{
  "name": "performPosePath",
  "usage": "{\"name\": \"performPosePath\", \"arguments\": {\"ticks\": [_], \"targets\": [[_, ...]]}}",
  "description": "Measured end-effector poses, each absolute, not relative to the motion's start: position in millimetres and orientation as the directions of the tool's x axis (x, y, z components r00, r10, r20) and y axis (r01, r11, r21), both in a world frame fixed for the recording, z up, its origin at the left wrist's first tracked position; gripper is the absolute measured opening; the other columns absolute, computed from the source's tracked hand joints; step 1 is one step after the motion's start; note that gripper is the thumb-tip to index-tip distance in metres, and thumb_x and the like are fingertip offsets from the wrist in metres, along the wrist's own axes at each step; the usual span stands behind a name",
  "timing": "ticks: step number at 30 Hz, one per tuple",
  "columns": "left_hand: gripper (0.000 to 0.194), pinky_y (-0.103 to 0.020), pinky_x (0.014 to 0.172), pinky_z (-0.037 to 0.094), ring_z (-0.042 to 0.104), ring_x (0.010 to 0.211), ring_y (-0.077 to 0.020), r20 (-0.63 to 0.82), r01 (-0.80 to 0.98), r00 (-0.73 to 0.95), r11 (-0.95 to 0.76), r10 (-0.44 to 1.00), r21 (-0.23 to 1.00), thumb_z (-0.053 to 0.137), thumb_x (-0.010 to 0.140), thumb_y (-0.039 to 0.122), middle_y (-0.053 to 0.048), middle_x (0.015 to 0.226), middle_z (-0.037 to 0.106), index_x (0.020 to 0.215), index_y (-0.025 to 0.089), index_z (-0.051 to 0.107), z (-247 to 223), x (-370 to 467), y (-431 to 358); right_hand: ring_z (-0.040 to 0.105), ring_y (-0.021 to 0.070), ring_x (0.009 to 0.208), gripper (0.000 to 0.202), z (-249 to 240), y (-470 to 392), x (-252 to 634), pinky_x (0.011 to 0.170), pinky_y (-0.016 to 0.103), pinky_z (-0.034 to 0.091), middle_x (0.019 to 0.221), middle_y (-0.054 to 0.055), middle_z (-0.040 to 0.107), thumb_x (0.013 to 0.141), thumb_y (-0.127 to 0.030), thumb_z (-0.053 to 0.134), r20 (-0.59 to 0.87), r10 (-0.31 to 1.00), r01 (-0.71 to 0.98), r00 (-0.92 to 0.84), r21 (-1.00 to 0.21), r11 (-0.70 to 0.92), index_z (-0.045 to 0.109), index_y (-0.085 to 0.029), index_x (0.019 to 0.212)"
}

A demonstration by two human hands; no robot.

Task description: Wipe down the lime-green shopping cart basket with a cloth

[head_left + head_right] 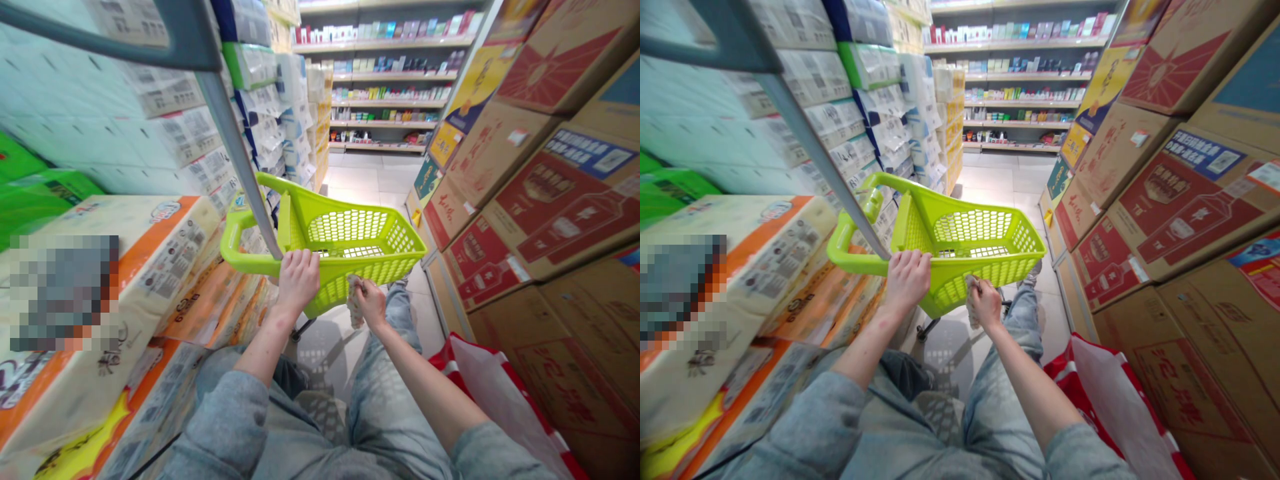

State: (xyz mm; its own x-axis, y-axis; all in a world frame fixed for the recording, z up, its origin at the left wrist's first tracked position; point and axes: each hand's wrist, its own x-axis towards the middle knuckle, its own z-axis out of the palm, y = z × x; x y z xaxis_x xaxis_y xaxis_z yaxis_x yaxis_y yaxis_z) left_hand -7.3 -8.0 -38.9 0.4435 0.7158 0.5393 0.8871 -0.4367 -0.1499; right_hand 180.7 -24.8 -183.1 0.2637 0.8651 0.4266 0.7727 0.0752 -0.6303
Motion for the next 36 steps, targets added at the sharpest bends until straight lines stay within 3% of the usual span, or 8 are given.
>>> {"name": "performPosePath", "arguments": {"ticks": [5,9,11,17,23,26,32,36], "targets": [[0.026,-0.040,0.085,0.031,0.049,0.088,-0.0258,0.543,0.887,0.437,-0.445,0.717,-0.127,0.038,0.084,0.017,-0.011,0.083,0.057,0.098,0.017,0.059,-39,-8,-6,0.057,0.0157,0.074,0.022,-179,-19,177,0.066,0.024,0.039,0.081,0.005,0.064,0.083,-0.028,0.041,0.423,0.865,0.775,0.269,-0.628,0.066,0.061,-0.019,0.079],[0.026,-0.040,0.085,0.030,0.049,0.088,-0.0259,0.548,0.886,0.433,-0.449,0.716,-0.114,0.038,0.084,0.017,-0.011,0.083,0.057,0.098,0.017,0.059,-39,-8,-6,0.060,0.0168,0.082,0.027,-183,-26,178,0.069,0.024,0.041,0.095,0.006,0.066,0.084,-0.029,0.042,0.374,0.891,0.742,0.259,-0.667,0.064,0.060,-0.020,0.101],[0.026,-0.040,0.085,0.030,0.049,0.088,-0.0259,0.547,0.887,0.433,-0.447,0.716,-0.117,0.038,0.084,0.017,-0.011,0.082,0.057,0.098,0.017,0.059,-39,-8,-6,0.061,0.0175,0.079,0.029,-184,-29,178,0.067,0.025,0.042,0.093,0.006,0.067,0.083,-0.032,0.043,0.335,0.891,0.713,0.307,-0.701,0.018,0.058,-0.020,0.106],[0.026,-0.039,0.085,0.031,0.049,0.087,-0.0255,0.541,0.887,0.438,-0.444,0.718,-0.128,0.037,0.085,0.017,-0.011,0.083,0.057,0.099,0.016,0.059,-39,-7,-7,0.062,0.0179,0.080,0.023,-187,-21,163,0.069,0.026,0.044,0.090,0.006,0.069,0.082,-0.028,0.046,0.335,0.894,0.701,0.298,-0.712,0.033,0.063,-0.021,0.096],[0.026,-0.040,0.085,0.031,0.049,0.087,-0.0253,0.543,0.887,0.440,-0.439,0.715,-0.140,0.037,0.085,0.018,-0.011,0.082,0.057,0.099,0.017,0.059,-39,-8,-6,0.061,0.0169,0.092,0.025,-193,-23,144,0.082,0.027,0.045,0.100,0.007,0.067,0.086,-0.025,0.043,0.393,0.911,0.751,0.127,-0.638,0.171,0.066,-0.022,0.097],[0.026,-0.040,0.085,0.031,0.049,0.087,-0.0256,0.543,0.886,0.440,-0.445,0.715,-0.130,0.037,0.085,0.018,-0.011,0.083,0.057,0.099,0.016,0.059,-39,-8,-6,0.061,0.0164,0.090,0.025,-195,-31,148,0.080,0.026,0.045,0.100,0.006,0.067,0.087,-0.026,0.044,0.388,0.917,0.754,0.091,-0.628,0.191,0.066,-0.023,0.098],[0.025,-0.040,0.085,0.031,0.049,0.088,-0.0256,0.541,0.889,0.438,-0.436,0.718,-0.141,0.037,0.085,0.017,-0.010,0.083,0.056,0.098,0.016,0.059,-40,-7,-8,0.060,0.0165,0.085,0.023,-188,-27,155,0.077,0.026,0.045,0.092,0.006,0.066,0.085,-0.023,0.045,0.451,0.866,0.715,0.217,-0.677,0.174,0.066,-0.020,0.092],[0.025,-0.040,0.085,0.031,0.049,0.088,-0.0257,0.537,0.889,0.438,-0.436,0.721,-0.140,0.037,0.085,0.017,-0.011,0.083,0.056,0.098,0.016,0.059,-40,-7,-8,0.060,0.0171,0.091,0.023,-185,-18,147,0.080,0.027,0.045,0.097,0.007,0.066,0.084,-0.021,0.045,0.446,0.874,0.709,0.194,-0.679,0.189,0.066,-0.021,0.093]]}}
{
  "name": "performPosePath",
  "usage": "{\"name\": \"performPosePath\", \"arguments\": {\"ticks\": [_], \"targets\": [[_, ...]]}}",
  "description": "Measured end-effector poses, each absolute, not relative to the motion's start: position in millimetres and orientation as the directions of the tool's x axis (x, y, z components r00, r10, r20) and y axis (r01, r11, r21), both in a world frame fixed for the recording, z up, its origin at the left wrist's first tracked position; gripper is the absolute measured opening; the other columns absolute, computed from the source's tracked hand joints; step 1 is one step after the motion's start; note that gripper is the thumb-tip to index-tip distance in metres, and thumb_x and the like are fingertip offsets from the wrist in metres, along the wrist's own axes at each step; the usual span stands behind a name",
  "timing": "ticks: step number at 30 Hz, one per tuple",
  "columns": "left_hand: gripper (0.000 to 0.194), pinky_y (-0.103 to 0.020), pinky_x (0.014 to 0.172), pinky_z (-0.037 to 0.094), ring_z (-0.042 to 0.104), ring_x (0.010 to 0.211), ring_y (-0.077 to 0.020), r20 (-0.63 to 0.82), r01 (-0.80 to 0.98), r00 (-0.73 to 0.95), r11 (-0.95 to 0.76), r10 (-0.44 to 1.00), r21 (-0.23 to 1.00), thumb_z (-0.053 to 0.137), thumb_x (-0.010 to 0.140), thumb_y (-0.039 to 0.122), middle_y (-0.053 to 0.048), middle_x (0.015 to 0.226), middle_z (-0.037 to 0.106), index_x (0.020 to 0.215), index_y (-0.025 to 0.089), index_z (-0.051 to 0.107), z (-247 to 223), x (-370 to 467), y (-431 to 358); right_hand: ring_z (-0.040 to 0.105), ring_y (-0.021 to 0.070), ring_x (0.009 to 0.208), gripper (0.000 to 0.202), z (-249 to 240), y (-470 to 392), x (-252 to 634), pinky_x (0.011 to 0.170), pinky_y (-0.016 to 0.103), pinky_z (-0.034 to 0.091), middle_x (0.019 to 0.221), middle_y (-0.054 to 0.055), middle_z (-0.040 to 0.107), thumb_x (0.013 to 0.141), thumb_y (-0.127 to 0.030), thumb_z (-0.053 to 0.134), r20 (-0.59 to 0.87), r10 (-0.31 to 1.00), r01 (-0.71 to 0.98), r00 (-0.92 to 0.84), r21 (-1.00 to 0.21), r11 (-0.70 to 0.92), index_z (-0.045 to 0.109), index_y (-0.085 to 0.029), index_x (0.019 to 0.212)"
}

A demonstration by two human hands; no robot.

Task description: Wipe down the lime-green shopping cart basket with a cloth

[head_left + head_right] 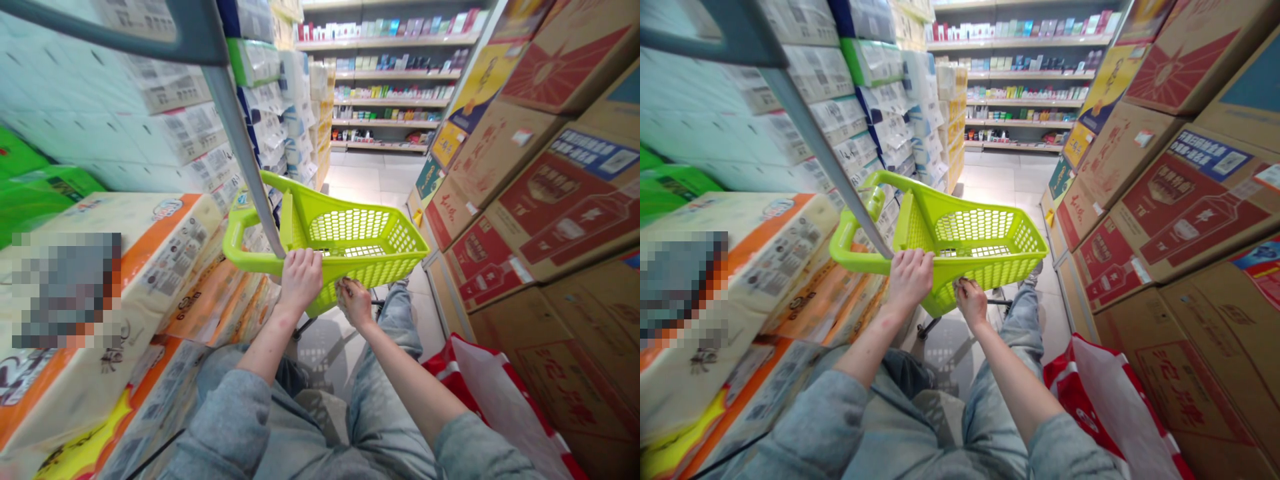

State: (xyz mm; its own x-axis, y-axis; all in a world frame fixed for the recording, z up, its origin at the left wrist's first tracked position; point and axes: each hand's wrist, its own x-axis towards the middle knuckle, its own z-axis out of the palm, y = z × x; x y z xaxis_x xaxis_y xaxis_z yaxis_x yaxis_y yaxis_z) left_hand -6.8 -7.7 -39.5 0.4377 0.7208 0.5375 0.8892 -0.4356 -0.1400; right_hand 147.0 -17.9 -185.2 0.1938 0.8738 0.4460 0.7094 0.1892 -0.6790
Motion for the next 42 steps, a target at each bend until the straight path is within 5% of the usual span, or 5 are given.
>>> {"name": "performPosePath", "arguments": {"ticks": [13,19,23,35,42], "targets": [[0.024,-0.039,0.085,0.032,0.049,0.087,-0.0256,0.529,0.890,0.440,-0.432,0.726,-0.148,0.038,0.084,0.016,-0.010,0.082,0.056,0.096,0.016,0.059,-39,-7,-8,0.060,0.0192,0.089,0.025,-196,-23,138,0.079,0.031,0.046,0.094,0.008,0.066,0.082,-0.020,0.043,0.414,0.870,0.628,0.268,-0.760,0.168,0.062,-0.016,0.098],[0.023,-0.039,0.086,0.031,0.048,0.087,-0.0255,0.521,0.889,0.442,-0.435,0.730,-0.145,0.039,0.084,0.016,-0.010,0.083,0.056,0.094,0.015,0.059,-38,-8,-9,0.061,0.0192,0.090,0.026,-224,-34,119,0.082,0.030,0.045,0.097,0.007,0.067,0.080,-0.017,0.044,0.259,0.965,0.638,0.036,-0.750,0.177,0.065,-0.019,0.096],[0.023,-0.039,0.087,0.031,0.048,0.088,-0.0252,0.519,0.885,0.450,-0.441,0.727,-0.149,0.039,0.083,0.015,-0.010,0.084,0.056,0.095,0.015,0.059,-38,-8,-9,0.061,0.0211,0.091,0.030,-233,-39,126,0.081,0.032,0.045,0.099,0.010,0.066,0.084,-0.023,0.041,0.260,0.945,0.635,0.197,-0.768,0.079,0.064,-0.017,0.103],[0.025,-0.039,0.087,0.032,0.049,0.088,-0.0250,0.533,0.890,0.433,-0.437,0.726,-0.129,0.037,0.085,0.016,-0.010,0.084,0.057,0.097,0.015,0.059,-39,-7,-6,0.054,0.0155,0.065,0.021,-206,-25,129,0.062,0.025,0.039,0.066,0.003,0.060,0.080,-0.021,0.045,0.290,0.955,0.698,0.067,-0.698,0.163,0.062,-0.018,0.068],[0.026,-0.040,0.086,0.034,0.050,0.088,-0.0251,0.535,0.883,0.442,-0.453,0.720,-0.121,0.037,0.086,0.016,-0.011,0.086,0.058,0.099,0.014,0.059,-41,-6,-7,0.053,0.0159,0.078,0.019,-137,-45,170,0.072,0.028,0.042,0.078,0.003,0.056,0.085,-0.027,0.043,0.593,0.778,0.632,0.210,-0.689,0.355,0.060,-0.020,0.080]]}}
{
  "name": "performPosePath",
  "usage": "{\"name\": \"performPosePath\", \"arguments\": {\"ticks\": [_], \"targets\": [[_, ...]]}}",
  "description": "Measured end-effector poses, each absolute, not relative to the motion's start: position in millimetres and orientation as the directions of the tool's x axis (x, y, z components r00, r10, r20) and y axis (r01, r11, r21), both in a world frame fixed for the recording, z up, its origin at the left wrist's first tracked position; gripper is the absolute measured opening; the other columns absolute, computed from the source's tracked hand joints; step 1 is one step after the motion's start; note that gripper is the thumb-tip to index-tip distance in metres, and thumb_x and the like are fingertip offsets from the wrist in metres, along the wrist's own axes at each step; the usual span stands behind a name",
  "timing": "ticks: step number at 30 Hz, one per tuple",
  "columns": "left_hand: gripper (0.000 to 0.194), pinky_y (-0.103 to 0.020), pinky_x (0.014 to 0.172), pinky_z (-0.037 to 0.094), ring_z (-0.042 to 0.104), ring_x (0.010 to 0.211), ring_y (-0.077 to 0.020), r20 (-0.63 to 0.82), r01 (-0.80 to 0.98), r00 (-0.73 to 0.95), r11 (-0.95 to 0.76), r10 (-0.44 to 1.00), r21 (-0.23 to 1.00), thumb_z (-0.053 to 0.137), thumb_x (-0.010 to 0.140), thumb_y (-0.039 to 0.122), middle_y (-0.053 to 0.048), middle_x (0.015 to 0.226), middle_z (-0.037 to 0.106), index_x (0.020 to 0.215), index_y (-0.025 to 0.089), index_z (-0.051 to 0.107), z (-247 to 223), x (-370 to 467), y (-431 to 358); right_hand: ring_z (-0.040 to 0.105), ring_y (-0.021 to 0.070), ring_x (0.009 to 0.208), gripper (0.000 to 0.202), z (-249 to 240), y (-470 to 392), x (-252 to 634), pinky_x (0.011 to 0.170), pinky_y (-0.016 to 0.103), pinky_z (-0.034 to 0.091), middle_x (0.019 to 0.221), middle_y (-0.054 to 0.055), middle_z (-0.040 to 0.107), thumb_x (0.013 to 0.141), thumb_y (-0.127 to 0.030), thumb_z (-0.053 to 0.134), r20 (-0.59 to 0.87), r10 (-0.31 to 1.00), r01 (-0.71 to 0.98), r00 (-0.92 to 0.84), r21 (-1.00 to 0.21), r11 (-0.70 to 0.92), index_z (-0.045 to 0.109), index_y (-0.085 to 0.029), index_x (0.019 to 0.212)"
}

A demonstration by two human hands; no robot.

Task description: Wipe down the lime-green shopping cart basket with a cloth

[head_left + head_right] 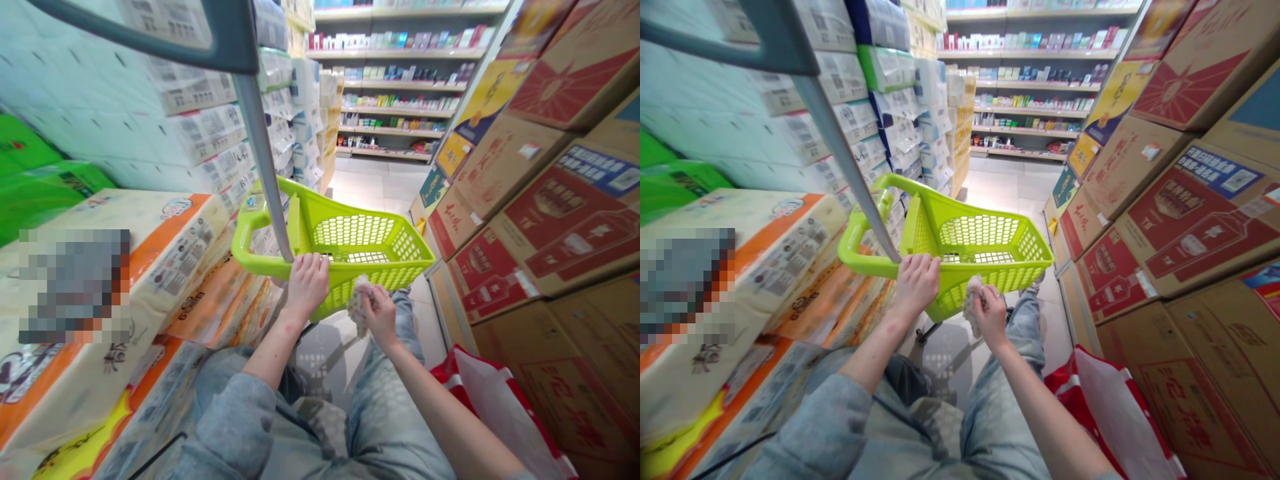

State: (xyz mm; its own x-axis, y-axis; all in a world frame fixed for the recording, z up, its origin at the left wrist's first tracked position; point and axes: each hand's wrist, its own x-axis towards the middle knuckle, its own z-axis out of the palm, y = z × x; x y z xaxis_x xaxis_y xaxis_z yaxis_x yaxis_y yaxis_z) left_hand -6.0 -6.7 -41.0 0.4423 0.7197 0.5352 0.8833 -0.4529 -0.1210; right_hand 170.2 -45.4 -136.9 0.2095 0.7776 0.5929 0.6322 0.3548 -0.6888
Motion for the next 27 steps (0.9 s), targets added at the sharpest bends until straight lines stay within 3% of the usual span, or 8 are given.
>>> {"name": "performPosePath", "arguments": {"ticks": [4,9,12,16,19,23,27], "targets": [[0.026,-0.041,0.086,0.035,0.052,0.090,-0.0254,0.553,0.882,0.434,-0.460,0.711,-0.100,0.039,0.085,0.015,-0.012,0.087,0.060,0.102,0.013,0.059,-44,-6,-5,0.052,0.0184,0.088,0.026,-111,-20,201,0.081,0.033,0.041,0.088,0.006,0.057,0.089,-0.033,0.038,0.652,0.638,0.688,0.411,-0.680,0.252,0.060,-0.019,0.090],[0.033,-0.038,0.098,0.033,0.047,0.112,-0.0217,0.629,0.783,0.513,-0.619,0.585,-0.063,0.040,0.085,0.014,-0.010,0.115,0.058,0.115,0.016,0.052,-36,-18,-12,0.054,0.0193,0.092,0.034,-122,18,217,0.091,0.036,0.035,0.094,0.008,0.064,0.092,-0.036,0.031,0.637,0.745,0.856,0.200,-0.484,0.184,0.061,-0.018,0.095],[0.034,-0.038,0.101,0.031,0.045,0.116,-0.0187,0.700,0.727,0.514,-0.685,0.496,-0.048,0.040,0.085,0.014,-0.006,0.117,0.057,0.115,0.021,0.052,-26,-35,-20,0.056,0.0178,0.090,0.037,-132,25,219,0.100,0.038,0.026,0.093,0.007,0.066,0.094,-0.033,0.027,0.657,0.739,0.913,0.147,-0.378,0.155,0.061,-0.018,0.096],[0.026,-0.040,0.097,0.032,0.048,0.111,-0.0214,0.860,0.844,0.195,-0.527,0.472,0.098,0.043,0.085,0.020,-0.010,0.111,0.058,0.108,0.020,0.054,-12,-66,-19,0.056,0.0175,0.087,0.038,-135,26,223,0.099,0.037,0.027,0.088,0.006,0.066,0.094,-0.032,0.025,0.678,0.732,0.944,0.065,-0.279,0.176,0.060,-0.017,0.094],[0.029,-0.039,0.091,0.034,0.050,0.106,-0.0226,0.835,0.908,-0.065,-0.315,0.546,0.277,0.034,0.089,0.026,-0.014,0.109,0.058,0.109,0.015,0.053,-3,-82,-7,0.055,0.0187,0.088,0.038,-132,27,225,0.093,0.035,0.032,0.089,0.007,0.065,0.093,-0.031,0.025,0.678,0.733,0.952,0.049,-0.254,0.172,0.061,-0.017,0.093],[0.042,-0.036,0.081,0.035,0.057,0.073,-0.0189,0.717,0.964,0.045,-0.217,0.696,0.151,0.027,0.091,0.029,-0.007,0.068,0.063,0.073,0.018,0.063,3,-85,6,0.056,0.0182,0.082,0.037,-124,28,210,0.092,0.035,0.033,0.084,0.007,0.066,0.093,-0.028,0.026,0.661,0.748,0.940,0.062,-0.289,0.178,0.061,-0.017,0.089],[0.047,-0.034,0.073,0.033,0.055,0.063,-0.0172,0.711,0.986,0.051,-0.150,0.701,0.077,0.027,0.091,0.028,-0.005,0.058,0.061,0.061,0.018,0.062,2,-81,7,0.056,0.0172,0.077,0.037,-106,26,158,0.097,0.037,0.031,0.081,0.006,0.066,0.093,-0.026,0.026,0.651,0.758,0.904,0.030,-0.341,0.257,0.061,-0.016,0.087]]}}
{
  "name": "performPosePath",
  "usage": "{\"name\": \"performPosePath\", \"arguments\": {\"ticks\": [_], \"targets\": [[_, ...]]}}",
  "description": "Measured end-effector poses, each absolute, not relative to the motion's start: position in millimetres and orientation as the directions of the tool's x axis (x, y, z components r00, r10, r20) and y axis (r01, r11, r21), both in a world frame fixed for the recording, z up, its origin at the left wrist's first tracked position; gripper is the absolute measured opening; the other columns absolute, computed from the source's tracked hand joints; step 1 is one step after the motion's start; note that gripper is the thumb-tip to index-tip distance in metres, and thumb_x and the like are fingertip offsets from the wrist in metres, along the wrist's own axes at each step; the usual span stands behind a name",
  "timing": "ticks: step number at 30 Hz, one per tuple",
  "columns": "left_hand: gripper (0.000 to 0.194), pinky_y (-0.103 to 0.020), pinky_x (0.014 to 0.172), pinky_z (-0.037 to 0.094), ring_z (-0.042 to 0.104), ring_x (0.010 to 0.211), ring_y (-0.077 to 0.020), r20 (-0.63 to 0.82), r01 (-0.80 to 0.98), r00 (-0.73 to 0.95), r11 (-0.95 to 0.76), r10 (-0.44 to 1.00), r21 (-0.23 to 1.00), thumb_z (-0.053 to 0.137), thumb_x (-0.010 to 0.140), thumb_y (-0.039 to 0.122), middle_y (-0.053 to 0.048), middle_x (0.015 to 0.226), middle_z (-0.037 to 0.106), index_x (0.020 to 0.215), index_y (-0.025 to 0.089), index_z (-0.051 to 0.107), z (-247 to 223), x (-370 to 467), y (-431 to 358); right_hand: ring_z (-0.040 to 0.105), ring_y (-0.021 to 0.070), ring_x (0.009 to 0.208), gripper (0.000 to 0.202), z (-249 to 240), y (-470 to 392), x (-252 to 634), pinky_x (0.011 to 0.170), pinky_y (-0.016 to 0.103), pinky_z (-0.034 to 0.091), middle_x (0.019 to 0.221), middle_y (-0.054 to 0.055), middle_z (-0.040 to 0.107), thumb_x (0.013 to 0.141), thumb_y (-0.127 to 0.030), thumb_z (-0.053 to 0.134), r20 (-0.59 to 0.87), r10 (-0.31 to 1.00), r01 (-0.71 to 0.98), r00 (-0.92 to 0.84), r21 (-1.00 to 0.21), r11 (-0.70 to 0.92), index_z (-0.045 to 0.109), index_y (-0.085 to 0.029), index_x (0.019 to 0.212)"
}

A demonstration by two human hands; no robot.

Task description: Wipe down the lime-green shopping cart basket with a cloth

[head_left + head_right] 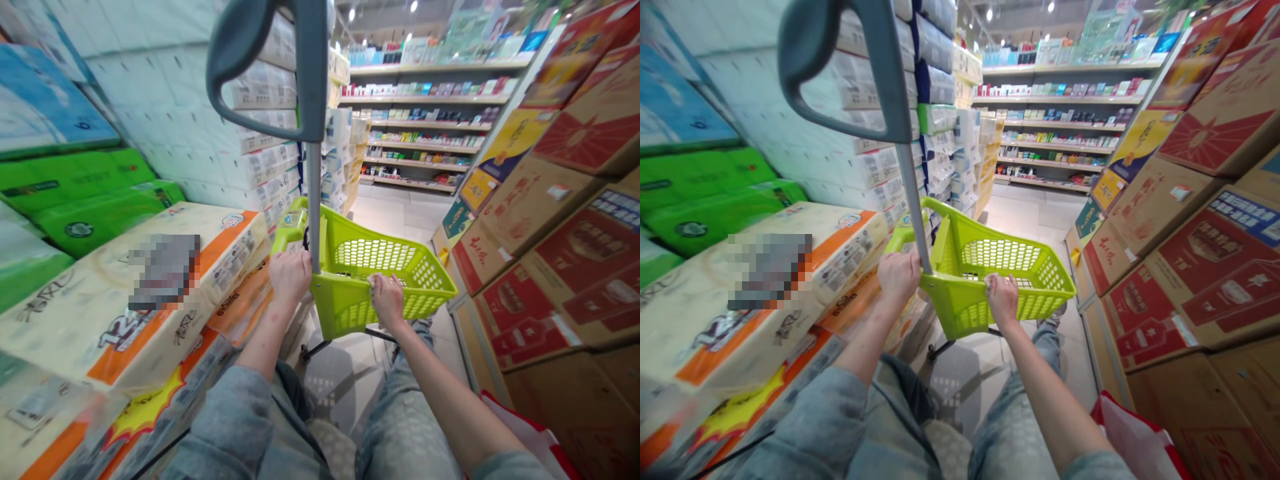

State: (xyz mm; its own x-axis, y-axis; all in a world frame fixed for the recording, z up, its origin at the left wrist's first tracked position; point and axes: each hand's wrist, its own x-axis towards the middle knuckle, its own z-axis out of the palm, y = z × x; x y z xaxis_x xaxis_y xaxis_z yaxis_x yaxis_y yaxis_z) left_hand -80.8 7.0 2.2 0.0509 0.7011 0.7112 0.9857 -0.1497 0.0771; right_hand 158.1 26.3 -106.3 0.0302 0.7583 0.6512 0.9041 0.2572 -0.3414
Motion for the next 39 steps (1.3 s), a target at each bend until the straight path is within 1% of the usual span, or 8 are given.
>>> {"name": "performPosePath", "arguments": {"ticks": [6,11,18,23,29,33,36,39], "targets": [[0.049,-0.033,0.073,0.032,0.055,0.064,-0.0164,0.685,0.988,0.071,-0.147,0.725,0.053,0.025,0.092,0.028,-0.004,0.059,0.062,0.064,0.018,0.064,4,-84,4,0.055,0.0186,0.087,0.033,-79,14,79,0.097,0.039,0.032,0.090,0.008,0.064,0.093,-0.022,0.025,0.682,0.728,0.803,-0.075,-0.391,0.449,0.058,-0.017,0.097],[0.049,-0.034,0.074,0.032,0.056,0.066,-0.0168,0.669,0.988,0.077,-0.146,0.739,0.048,0.025,0.092,0.028,-0.005,0.062,0.064,0.064,0.017,0.065,5,-92,1,0.053,0.0187,0.100,0.032,-92,14,100,0.103,0.041,0.029,0.105,0.009,0.062,0.092,-0.022,0.030,0.713,0.625,0.764,-0.317,-0.199,0.614,0.052,-0.017,0.114],[0.047,-0.034,0.074,0.032,0.057,0.066,-0.0168,0.665,0.985,0.092,-0.164,0.741,0.046,0.028,0.091,0.027,-0.007,0.063,0.065,0.066,0.016,0.065,4,-88,-4,0.054,0.0221,0.091,0.025,-119,20,183,0.096,0.042,0.035,0.091,0.011,0.063,0.090,-0.029,0.035,0.673,0.640,0.883,-0.370,0.040,0.468,0.058,-0.017,0.092],[0.045,-0.035,0.075,0.031,0.057,0.068,-0.0179,0.661,0.985,0.065,-0.153,0.747,0.076,0.028,0.091,0.027,-0.008,0.063,0.064,0.069,0.016,0.066,4,-78,-7,0.051,0.0224,0.084,0.024,-109,20,169,0.093,0.041,0.035,0.080,0.010,0.060,0.089,-0.026,0.035,0.665,0.649,0.881,-0.370,0.029,0.472,0.056,-0.018,0.081],[0.046,-0.035,0.075,0.031,0.057,0.068,-0.0177,0.642,0.987,0.070,-0.144,0.763,0.065,0.026,0.093,0.026,-0.006,0.067,0.066,0.069,0.017,0.065,6,-74,-12,0.048,0.0222,0.085,0.023,-96,24,122,0.090,0.039,0.035,0.083,0.009,0.057,0.088,-0.022,0.035,0.699,0.580,0.819,-0.418,0.014,0.574,0.055,-0.015,0.097],[0.045,-0.035,0.074,0.032,0.057,0.071,-0.0181,0.609,0.983,0.133,-0.184,0.782,0.022,0.026,0.093,0.027,-0.007,0.068,0.066,0.072,0.017,0.065,8,-77,-13,0.049,0.0206,0.082,0.021,-99,29,144,0.092,0.038,0.034,0.080,0.007,0.057,0.088,-0.020,0.034,0.646,0.594,0.805,-0.479,0.054,0.591,0.055,-0.017,0.090],[0.043,-0.035,0.075,0.033,0.057,0.073,-0.0185,0.597,0.978,0.164,-0.207,0.785,0.003,0.028,0.092,0.029,-0.007,0.069,0.066,0.073,0.017,0.065,8,-79,-12,0.050,0.0221,0.083,0.017,-111,33,190,0.088,0.037,0.035,0.081,0.009,0.058,0.086,-0.021,0.038,0.590,0.646,0.837,-0.483,0.095,0.539,0.055,-0.017,0.086],[0.042,-0.036,0.075,0.034,0.058,0.073,-0.0189,0.594,0.978,0.173,-0.210,0.786,-0.007,0.030,0.092,0.029,-0.008,0.069,0.066,0.073,0.017,0.066,8,-79,-12,0.052,0.0239,0.082,0.015,-126,37,249,0.079,0.036,0.038,0.081,0.011,0.058,0.084,-0.022,0.040,0.545,0.737,0.911,-0.401,0.149,0.385,0.054,-0.018,0.085]]}}
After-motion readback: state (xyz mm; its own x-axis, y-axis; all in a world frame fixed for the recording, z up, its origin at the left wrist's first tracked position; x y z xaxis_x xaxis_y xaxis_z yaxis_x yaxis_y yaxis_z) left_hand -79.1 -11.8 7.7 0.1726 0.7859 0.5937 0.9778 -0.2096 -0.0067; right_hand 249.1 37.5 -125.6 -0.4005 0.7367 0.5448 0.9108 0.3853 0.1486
